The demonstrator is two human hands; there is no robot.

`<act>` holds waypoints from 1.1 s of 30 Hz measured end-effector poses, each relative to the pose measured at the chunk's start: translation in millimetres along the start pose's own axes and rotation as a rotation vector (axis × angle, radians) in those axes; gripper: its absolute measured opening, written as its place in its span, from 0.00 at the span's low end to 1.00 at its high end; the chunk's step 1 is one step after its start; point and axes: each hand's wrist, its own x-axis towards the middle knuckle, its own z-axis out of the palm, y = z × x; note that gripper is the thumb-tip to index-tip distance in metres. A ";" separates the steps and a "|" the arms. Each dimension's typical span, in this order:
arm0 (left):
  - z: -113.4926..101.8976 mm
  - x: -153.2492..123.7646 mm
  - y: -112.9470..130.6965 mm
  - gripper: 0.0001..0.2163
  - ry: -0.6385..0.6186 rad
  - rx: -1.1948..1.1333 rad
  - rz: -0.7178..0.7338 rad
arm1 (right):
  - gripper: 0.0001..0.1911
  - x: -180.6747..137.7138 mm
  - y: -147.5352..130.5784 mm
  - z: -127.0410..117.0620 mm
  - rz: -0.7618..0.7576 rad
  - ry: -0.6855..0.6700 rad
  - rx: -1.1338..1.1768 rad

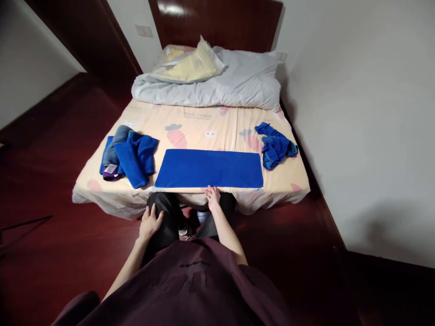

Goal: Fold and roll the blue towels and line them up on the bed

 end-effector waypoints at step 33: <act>44.1 302.1 415.2 0.22 -0.332 0.142 0.606 | 0.16 10.7 9.2 -0.1 0.160 0.159 0.040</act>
